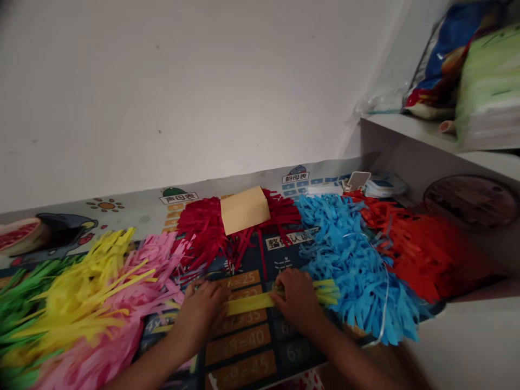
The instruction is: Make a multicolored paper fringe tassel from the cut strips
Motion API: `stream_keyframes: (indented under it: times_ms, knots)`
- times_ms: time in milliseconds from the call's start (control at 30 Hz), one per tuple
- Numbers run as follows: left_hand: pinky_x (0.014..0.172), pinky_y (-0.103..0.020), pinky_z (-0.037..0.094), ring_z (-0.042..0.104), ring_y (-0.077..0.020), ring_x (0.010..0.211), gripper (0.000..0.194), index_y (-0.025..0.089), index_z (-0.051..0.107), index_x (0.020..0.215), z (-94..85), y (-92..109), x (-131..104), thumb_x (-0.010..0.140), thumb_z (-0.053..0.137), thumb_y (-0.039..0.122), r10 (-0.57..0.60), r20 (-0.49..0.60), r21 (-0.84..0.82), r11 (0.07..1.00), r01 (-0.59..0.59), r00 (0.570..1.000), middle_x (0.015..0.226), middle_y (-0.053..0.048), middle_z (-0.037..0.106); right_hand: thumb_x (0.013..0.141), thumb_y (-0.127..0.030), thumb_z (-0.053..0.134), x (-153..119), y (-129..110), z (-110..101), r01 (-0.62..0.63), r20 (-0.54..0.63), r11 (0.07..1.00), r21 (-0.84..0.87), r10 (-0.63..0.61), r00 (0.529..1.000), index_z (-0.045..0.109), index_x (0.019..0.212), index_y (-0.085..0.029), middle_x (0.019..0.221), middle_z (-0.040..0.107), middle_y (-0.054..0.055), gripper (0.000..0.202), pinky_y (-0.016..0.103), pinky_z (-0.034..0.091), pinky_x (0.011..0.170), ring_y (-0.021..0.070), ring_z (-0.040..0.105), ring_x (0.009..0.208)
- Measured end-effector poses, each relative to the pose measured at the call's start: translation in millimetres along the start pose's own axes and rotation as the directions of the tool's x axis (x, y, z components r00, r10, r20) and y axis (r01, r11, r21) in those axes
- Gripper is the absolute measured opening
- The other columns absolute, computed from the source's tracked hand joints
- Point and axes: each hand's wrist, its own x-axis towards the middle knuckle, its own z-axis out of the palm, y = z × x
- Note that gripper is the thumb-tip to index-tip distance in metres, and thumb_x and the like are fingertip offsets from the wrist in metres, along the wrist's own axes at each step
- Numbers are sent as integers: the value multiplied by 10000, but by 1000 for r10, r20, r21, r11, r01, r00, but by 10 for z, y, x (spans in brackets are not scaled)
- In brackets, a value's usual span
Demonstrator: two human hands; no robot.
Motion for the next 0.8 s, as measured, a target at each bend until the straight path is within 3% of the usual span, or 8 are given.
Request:
stream_keyframes:
  times_ms: [100, 167, 233, 333, 433, 533, 667, 800]
  knots:
    - [1041, -502, 194, 542, -240, 988, 108, 273, 646, 910, 41, 60, -55, 854, 624, 183, 220, -44, 132, 968, -213, 974, 913, -3, 660, 835, -213, 679, -88, -43, 22, 258, -32, 966, -33, -259, 965, 625, 896, -236, 928, 654, 17, 84, 406, 276, 867, 235, 529, 942]
    - [1052, -509, 182, 527, -248, 968, 52, 240, 652, 879, 60, 126, -74, 859, 623, 201, 269, -11, 188, 947, -262, 963, 866, -15, 652, 882, -210, 648, -106, -38, 68, 414, -10, 906, -89, -416, 909, 624, 883, -242, 884, 664, 0, 39, 426, 265, 902, 225, 534, 936]
    - [1052, -526, 192, 512, -262, 952, 63, 208, 664, 868, 80, 192, -70, 862, 602, 200, 266, 6, 212, 942, -261, 964, 853, -43, 644, 896, -178, 628, -69, -9, 109, 474, 9, 867, -152, -478, 878, 619, 875, -220, 844, 664, 3, 49, 425, 277, 892, 215, 537, 901]
    - [1034, -553, 224, 503, -277, 914, 128, 201, 678, 813, 122, 244, -27, 862, 563, 176, 238, -22, 221, 948, -227, 971, 803, -65, 632, 875, -137, 646, 42, -8, 116, 474, 47, 862, -179, -474, 879, 607, 817, -211, 790, 655, -1, 101, 411, 291, 853, 201, 534, 845]
    - [1024, -544, 238, 513, -259, 865, 193, 221, 669, 783, 160, 221, 11, 858, 538, 101, 219, -66, 215, 956, -201, 973, 744, -43, 630, 844, -208, 700, 105, -134, 96, 400, 42, 898, -182, -399, 916, 613, 847, -216, 842, 660, 7, 88, 420, 291, 855, 215, 531, 866]
    - [1018, -502, 245, 531, -235, 862, 195, 231, 657, 781, 178, 146, -37, 874, 554, 94, 227, -76, 191, 959, -209, 971, 732, -16, 641, 855, -225, 693, 74, -233, 122, 428, 47, 883, -192, -427, 903, 614, 903, -199, 904, 658, 28, 96, 416, 296, 860, 223, 523, 905]
    - [968, -433, 262, 568, -194, 855, 149, 262, 668, 856, 177, -23, -210, 879, 602, 130, 209, -219, 17, 977, -211, 953, 798, 27, 684, 888, -163, 646, -24, -45, 170, 465, 41, 877, -125, -464, 885, 625, 866, -204, 845, 661, 0, 52, 377, 295, 803, 188, 525, 850]
    - [832, -397, 306, 596, -186, 798, 125, 260, 680, 903, 171, -145, -273, 901, 584, 181, 150, -294, -153, 967, -202, 944, 843, 18, 699, 887, -232, 662, -51, 176, 125, 304, 21, 952, 41, -305, 952, 671, 855, -234, 889, 668, -2, 33, 356, 279, 764, 181, 531, 857]
